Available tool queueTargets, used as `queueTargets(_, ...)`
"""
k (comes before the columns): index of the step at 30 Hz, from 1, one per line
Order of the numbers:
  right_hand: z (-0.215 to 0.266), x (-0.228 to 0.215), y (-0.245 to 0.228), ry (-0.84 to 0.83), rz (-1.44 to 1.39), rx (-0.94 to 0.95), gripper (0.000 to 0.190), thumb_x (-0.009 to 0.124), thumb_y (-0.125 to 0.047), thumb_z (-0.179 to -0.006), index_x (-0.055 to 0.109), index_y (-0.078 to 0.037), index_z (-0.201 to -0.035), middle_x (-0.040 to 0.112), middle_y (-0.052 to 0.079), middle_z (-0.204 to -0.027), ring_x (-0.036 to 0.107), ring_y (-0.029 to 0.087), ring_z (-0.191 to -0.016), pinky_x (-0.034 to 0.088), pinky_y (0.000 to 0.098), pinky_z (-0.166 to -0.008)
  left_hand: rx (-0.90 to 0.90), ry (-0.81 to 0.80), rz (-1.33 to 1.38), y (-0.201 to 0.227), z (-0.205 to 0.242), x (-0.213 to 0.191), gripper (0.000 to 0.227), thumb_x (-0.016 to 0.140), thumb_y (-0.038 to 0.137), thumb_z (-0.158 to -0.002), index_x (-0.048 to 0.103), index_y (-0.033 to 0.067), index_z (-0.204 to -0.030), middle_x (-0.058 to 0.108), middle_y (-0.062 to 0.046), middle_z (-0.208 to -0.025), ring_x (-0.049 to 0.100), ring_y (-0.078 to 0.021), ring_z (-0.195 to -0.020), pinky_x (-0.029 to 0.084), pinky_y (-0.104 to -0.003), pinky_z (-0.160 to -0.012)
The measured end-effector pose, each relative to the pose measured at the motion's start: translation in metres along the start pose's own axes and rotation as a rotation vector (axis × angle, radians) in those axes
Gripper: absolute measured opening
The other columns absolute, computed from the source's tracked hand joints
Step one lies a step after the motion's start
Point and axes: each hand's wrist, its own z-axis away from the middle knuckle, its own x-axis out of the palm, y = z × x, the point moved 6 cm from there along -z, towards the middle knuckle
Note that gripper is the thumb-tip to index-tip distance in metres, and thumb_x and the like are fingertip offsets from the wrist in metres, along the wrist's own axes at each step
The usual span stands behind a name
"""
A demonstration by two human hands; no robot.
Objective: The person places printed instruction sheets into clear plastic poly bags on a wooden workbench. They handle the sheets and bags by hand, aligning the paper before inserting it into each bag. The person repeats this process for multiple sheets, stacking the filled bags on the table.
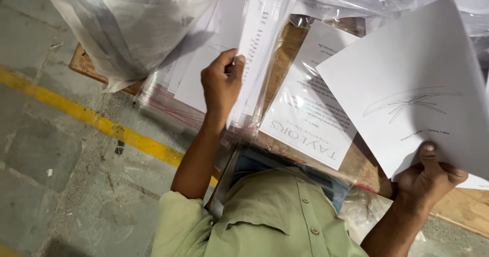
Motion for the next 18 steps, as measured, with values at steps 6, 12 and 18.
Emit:
queueTargets(6, 0.005, -0.007, 0.011, -0.035, -0.023, -0.007, 0.025, 0.062, 0.027, -0.105, 0.075, 0.005, -0.106, 0.075, 0.016, -0.101, 0.071, 0.017, -0.089, 0.057, 0.0251, -0.078, -0.130, 0.073, 0.088, -0.016, -0.007, -0.029, 0.024, 0.066, 0.022, -0.105, 0.079, 0.0027, -0.106, 0.062, -0.001, -0.065, 0.046, -0.0048, -0.056, 0.034, -0.022, -0.052)
queueTargets(12, 0.002, 0.003, -0.014, -0.030, -0.013, -0.077, 0.013, 0.067, 0.018, -0.108, 0.071, 0.007, -0.104, 0.073, 0.013, -0.097, 0.070, 0.016, -0.083, 0.057, 0.0247, -0.073, -0.005, -0.016, 0.103, 0.012, 0.002, -0.008, 0.023, 0.066, 0.012, -0.105, 0.067, 0.0025, -0.125, 0.076, -0.001, -0.085, 0.063, -0.0062, -0.066, 0.050, -0.023, -0.059)
queueTargets(18, 0.009, -0.001, -0.046, 0.083, 0.145, -0.115, 0.006, 0.068, 0.006, -0.115, 0.063, 0.009, -0.117, 0.071, 0.016, -0.105, 0.071, 0.018, -0.091, 0.059, 0.0260, -0.079, 0.192, -0.080, -0.151, 0.040, 0.010, 0.011, 0.043, 0.057, 0.001, -0.102, 0.062, 0.0066, -0.145, 0.058, -0.023, -0.142, 0.069, -0.0277, -0.114, 0.064, -0.033, -0.085)
